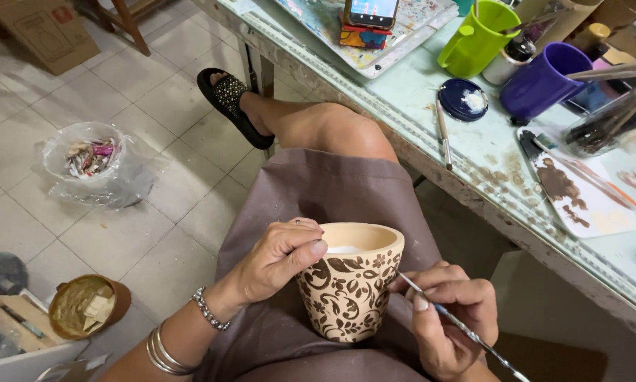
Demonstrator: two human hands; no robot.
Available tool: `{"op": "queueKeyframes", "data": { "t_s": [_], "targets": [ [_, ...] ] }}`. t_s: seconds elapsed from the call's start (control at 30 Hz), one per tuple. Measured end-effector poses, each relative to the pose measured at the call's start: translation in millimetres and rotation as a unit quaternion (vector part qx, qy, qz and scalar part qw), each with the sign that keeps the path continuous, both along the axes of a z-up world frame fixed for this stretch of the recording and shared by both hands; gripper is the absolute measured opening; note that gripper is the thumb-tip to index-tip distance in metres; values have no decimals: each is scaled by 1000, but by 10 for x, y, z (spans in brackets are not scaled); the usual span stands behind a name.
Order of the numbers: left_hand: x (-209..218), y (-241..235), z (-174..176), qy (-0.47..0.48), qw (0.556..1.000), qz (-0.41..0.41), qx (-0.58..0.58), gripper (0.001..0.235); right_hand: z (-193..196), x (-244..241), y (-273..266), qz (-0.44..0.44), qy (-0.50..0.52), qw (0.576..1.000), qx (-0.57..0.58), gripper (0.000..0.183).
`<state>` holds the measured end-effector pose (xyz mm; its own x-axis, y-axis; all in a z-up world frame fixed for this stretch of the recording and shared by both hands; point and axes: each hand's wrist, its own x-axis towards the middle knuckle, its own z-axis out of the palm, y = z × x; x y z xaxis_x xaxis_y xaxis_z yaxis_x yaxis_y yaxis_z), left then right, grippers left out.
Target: Painting intricate patterns on a ceramic cup using a fine-tipped brush
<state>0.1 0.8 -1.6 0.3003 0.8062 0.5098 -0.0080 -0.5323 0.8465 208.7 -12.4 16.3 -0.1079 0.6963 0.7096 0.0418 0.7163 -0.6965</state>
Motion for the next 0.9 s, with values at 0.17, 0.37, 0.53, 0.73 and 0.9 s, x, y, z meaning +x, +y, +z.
{"op": "queueKeyframes", "data": {
  "t_s": [0.17,0.37,0.53,0.73,0.9],
  "targets": [
    [5,29,-126,-65,998,-15,-14,41,-10,15,-5,-15,36,999,0,11],
    [-38,54,-246,-63,998,6,-16,37,-46,75,-26,19,67,994,-80,8],
    [-54,66,-316,-62,997,3,-35,38,-57,25,2,36,91,990,-101,10],
    [-60,75,-321,-47,998,4,-34,37,-147,34,19,62,110,981,-145,10],
    [-59,71,-311,-45,998,-1,-42,37,-110,15,26,72,115,980,-143,11]
  ]
}}
